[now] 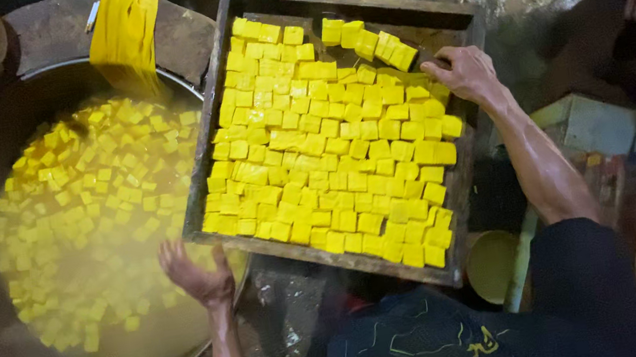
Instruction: The person uses a slotted skimmer to scoop yellow tofu cubes out of a large vat of hot turmeric water and transfers them into square wooden draining trays, occasionally steadying the trays by hand and arranging the cubes as the trays fill.
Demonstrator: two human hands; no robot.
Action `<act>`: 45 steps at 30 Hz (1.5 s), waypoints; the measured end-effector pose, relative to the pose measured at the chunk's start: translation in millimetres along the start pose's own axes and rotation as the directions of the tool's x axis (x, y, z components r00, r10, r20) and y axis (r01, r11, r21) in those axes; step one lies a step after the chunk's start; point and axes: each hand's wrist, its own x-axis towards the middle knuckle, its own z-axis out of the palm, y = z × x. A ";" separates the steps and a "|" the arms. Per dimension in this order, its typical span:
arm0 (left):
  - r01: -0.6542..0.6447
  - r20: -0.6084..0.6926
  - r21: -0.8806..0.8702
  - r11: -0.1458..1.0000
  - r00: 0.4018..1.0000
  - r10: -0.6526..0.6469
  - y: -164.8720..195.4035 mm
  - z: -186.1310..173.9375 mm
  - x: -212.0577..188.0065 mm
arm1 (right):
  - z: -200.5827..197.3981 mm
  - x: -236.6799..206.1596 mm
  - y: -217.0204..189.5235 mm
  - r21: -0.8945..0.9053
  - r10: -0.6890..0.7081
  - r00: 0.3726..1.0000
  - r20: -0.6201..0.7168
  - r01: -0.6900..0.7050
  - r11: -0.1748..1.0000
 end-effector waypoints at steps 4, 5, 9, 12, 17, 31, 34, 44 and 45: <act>-0.092 0.026 -0.087 0.992 0.995 0.094 75.9 30.8 42.7 | 2.9 24.0 33.4 -0.150 0.017 0.981 0.194 0.013 0.989; -0.141 0.018 -0.100 0.985 0.990 0.143 92.3 36.1 50.5 | 3.1 24.0 38.9 -0.155 -0.064 0.989 0.133 0.085 0.984; -0.249 0.002 -0.240 0.938 0.967 0.257 159.0 77.7 92.6 | 0.4 17.9 50.0 -0.283 -0.293 0.954 -0.067 0.263 0.922; -0.305 -0.047 -0.334 0.892 0.950 0.308 207.6 125.1 131.5 | -0.5 10.7 46.9 -0.336 -0.319 0.943 0.097 0.333 0.881; -0.299 0.153 -0.236 0.925 0.928 0.339 290.3 215.0 198.7 | -14.0 1.0 40.8 -0.375 -0.454 0.884 -0.108 0.387 0.843; -0.173 0.163 -0.190 0.966 0.965 0.205 184.6 142.0 119.2 | -38.4 -49.6 -32.4 -0.070 -0.198 0.903 -0.382 0.185 0.980; 0.085 -0.061 -0.069 0.994 0.994 -0.089 71.6 63.7 69.1 | 16.5 -54.1 -145.1 0.532 -0.071 0.957 -0.281 0.217 0.818; 0.550 0.067 0.367 0.750 0.788 -0.611 -133.8 -76.6 -76.5 | 288.4 -100.0 -501.9 0.628 -0.285 0.689 0.666 -0.313 0.712; 0.546 0.084 0.335 0.768 0.794 -0.602 -139.8 -75.9 -82.9 | 305.1 -101.6 -518.9 0.540 -0.260 0.668 0.697 -0.250 0.804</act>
